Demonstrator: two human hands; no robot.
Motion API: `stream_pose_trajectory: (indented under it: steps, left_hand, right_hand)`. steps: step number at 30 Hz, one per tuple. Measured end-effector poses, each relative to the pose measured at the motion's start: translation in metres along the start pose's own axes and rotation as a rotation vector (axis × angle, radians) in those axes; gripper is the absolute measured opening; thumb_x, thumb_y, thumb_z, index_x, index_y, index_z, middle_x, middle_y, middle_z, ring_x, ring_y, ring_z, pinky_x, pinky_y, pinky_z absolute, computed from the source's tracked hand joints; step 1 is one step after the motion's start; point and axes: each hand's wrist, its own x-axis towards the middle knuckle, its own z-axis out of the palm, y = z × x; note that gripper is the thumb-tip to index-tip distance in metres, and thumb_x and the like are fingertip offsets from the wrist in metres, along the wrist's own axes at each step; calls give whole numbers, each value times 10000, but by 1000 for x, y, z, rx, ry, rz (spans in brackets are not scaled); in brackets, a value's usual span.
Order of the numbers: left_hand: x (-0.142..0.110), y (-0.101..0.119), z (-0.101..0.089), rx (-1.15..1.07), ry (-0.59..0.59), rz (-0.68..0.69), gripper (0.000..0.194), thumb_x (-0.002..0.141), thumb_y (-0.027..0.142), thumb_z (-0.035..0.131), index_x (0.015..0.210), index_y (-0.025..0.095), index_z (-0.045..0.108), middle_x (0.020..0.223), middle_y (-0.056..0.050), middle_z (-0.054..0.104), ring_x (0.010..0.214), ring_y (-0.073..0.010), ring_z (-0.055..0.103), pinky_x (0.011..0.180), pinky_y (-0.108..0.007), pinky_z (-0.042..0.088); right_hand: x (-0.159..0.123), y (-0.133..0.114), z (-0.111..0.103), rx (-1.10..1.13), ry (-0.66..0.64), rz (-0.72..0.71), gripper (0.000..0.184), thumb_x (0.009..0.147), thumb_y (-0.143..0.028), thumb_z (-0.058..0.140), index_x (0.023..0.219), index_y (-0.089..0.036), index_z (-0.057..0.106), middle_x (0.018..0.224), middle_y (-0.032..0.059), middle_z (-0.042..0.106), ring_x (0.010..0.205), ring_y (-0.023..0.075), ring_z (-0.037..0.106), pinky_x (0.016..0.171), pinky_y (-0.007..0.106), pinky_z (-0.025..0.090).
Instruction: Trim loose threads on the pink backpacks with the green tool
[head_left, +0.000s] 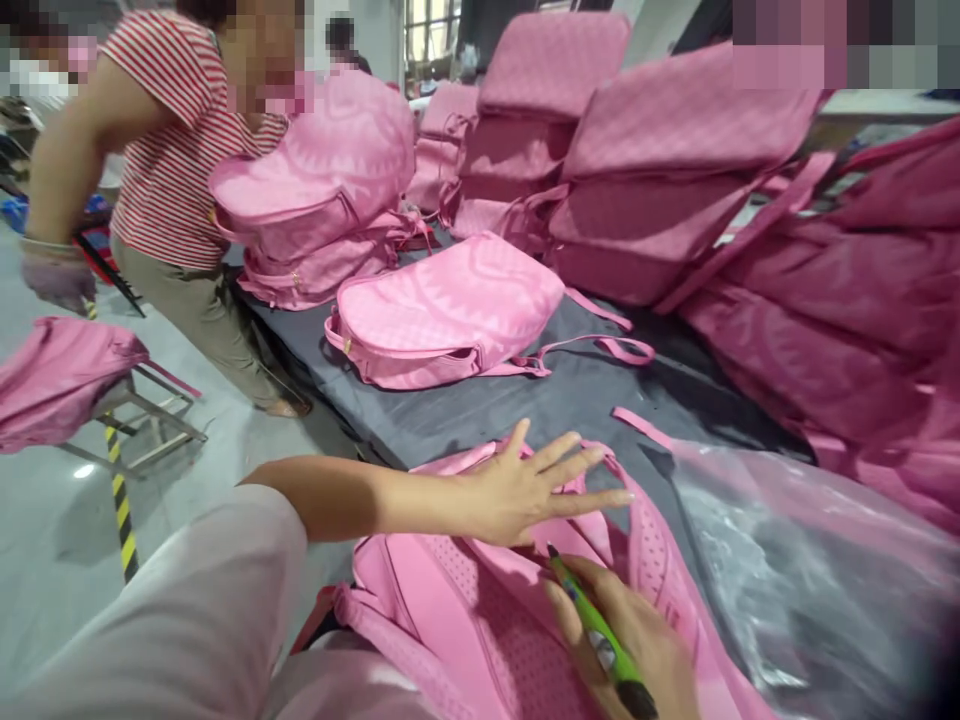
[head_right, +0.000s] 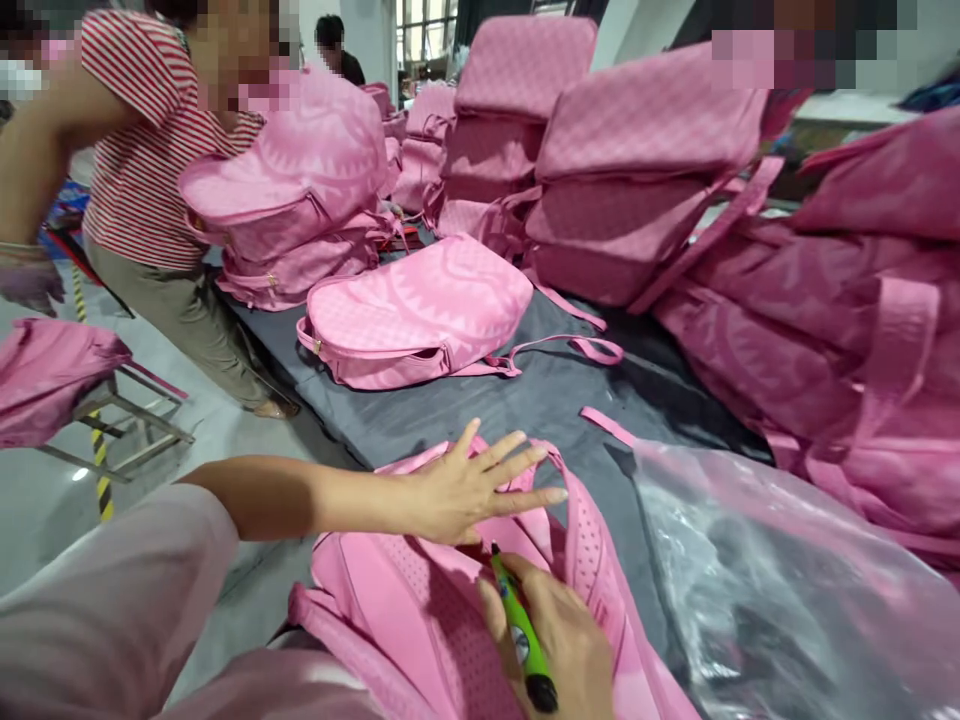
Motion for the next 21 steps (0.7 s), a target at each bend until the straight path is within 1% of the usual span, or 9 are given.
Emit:
stream_pose_trajectory:
  steps: [1, 3, 5, 7, 10, 13, 16, 19, 21]
  left_hand:
    - [1, 0, 0, -4, -8, -12, 959, 831, 628, 599, 1639, 295, 205, 1689, -112, 260, 1531, -341, 320, 1094, -530, 475]
    - [2, 1, -1, -61, -31, -29, 961, 833, 601, 628, 1639, 292, 206, 1664, -108, 324, 1481, -352, 397, 1085, -512, 480]
    - [2, 3, 0, -123, -57, -50, 969, 834, 515, 683, 1640, 273, 202, 1658, -106, 337, 1454, -351, 423, 1068, -496, 482]
    - [4, 6, 2, -168, -97, -65, 991, 837, 449, 712, 1645, 244, 176, 1671, -112, 303, 1463, -354, 397, 1018, -475, 494]
    - [7, 6, 8, -208, -158, -58, 1006, 870, 449, 678, 1652, 187, 101, 1682, -142, 251, 1463, -362, 368, 957, -453, 491]
    - [10, 7, 12, -227, -176, -45, 1003, 888, 466, 647, 1651, 161, 73, 1682, -148, 236, 1458, -360, 345, 984, -460, 460]
    - [11, 7, 12, -243, -181, -45, 952, 898, 428, 631, 1646, 151, 113, 1677, -140, 250, 1416, -353, 375, 977, -458, 452]
    - [13, 7, 13, -266, -197, -45, 883, 906, 335, 597, 1641, 141, 148, 1685, -134, 233, 1371, -353, 402, 952, -464, 450]
    - [16, 6, 13, -291, -220, -45, 886, 888, 282, 594, 1641, 144, 149, 1689, -133, 226, 1340, -359, 417, 941, -469, 445]
  right_hand:
    - [2, 0, -3, 37, -26, -20, 217, 1025, -410, 515, 1042, -217, 612, 805, 15, 755, 647, 190, 737, 558, 279, 558]
    - [3, -5, -12, 110, -96, -23, 175, 1016, -371, 541, 1078, -225, 616, 847, 13, 757, 699, 183, 743, 616, 276, 576]
    - [2, -13, -24, 174, -167, 16, 216, 1008, -375, 559, 1154, -225, 611, 929, 35, 762, 785, 196, 751, 685, 294, 590]
    - [0, -19, -34, 226, -211, 69, 275, 1007, -388, 557, 1224, -224, 597, 1034, 68, 759, 890, 222, 746, 766, 335, 595]
    - [-2, -23, -39, 249, -204, 172, 244, 1002, -328, 556, 1217, -223, 603, 1125, 101, 735, 1003, 249, 717, 867, 388, 579]
    - [-2, -23, -37, 226, -162, 313, 225, 974, -288, 597, 1189, -223, 599, 1086, 97, 730, 966, 248, 713, 840, 399, 581]
    - [3, -25, -36, 300, -125, 422, 240, 955, -294, 652, 1181, -227, 601, 1117, 93, 725, 1004, 241, 715, 858, 395, 592]
    - [12, -25, -40, 373, -182, 393, 179, 958, -305, 670, 1120, -228, 674, 1141, 95, 725, 1097, 245, 697, 934, 399, 587]
    - [19, -22, -46, 371, -273, 364, 237, 953, -348, 682, 1155, -225, 703, 1156, 103, 736, 1099, 257, 701, 947, 412, 590]
